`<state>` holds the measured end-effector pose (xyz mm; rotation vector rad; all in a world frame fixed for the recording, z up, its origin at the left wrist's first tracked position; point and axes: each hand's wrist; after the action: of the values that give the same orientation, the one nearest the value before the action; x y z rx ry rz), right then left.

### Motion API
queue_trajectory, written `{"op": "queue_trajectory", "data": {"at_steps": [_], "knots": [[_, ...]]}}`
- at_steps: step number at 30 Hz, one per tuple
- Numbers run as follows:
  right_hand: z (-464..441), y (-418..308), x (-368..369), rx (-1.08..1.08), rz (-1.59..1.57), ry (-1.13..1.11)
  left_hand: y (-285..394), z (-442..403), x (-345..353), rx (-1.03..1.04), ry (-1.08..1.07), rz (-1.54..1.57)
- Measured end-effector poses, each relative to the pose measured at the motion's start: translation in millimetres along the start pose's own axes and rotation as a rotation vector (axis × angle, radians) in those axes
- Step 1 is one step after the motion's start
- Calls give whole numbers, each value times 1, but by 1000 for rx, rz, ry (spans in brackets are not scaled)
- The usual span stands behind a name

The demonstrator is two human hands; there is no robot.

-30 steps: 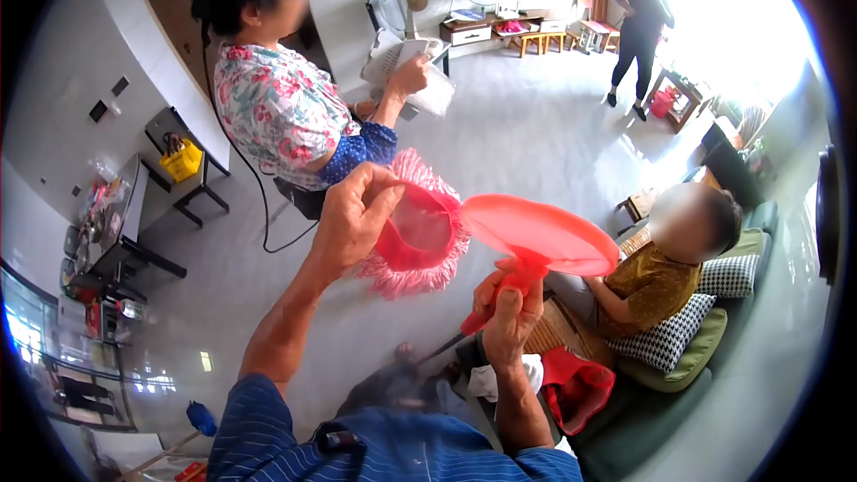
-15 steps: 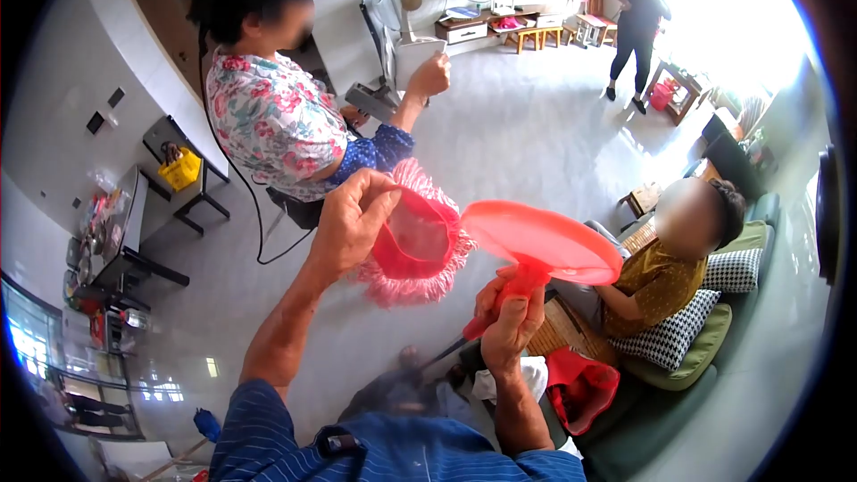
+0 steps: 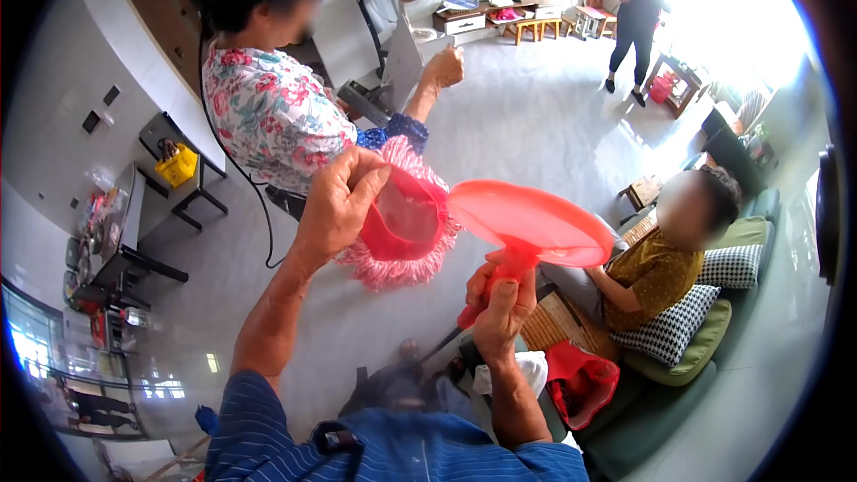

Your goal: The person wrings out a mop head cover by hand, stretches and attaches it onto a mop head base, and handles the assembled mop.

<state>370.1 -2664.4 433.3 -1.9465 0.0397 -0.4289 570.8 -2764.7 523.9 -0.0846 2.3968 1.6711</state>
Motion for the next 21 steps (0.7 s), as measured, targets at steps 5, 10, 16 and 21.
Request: {"op": "queue_trajectory", "data": {"at_steps": [5, 10, 16, 21], "knots": [[-5, -1, 23, -11, 91, -32, 28, -13, -5, 82, -8, 7], [-8, 5, 47, -30, 41, -29, 47, -23, -12, 124, 2, -26], [-11, 14, 61, -86, 219, -41, 65, -21, -10, 179, -42, -123], [-5, 27, 58, -33, 209, -121, 70, -23, -7, 268, -81, -143]]}}
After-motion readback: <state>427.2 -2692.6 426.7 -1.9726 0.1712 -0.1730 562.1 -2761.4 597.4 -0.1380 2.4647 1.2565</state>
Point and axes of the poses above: each hand's wrist, its own z-axis away from the middle knuckle, its own x-axis out of the palm, y = z × x, and after that the axes turned 11 degrees about z, right-handed
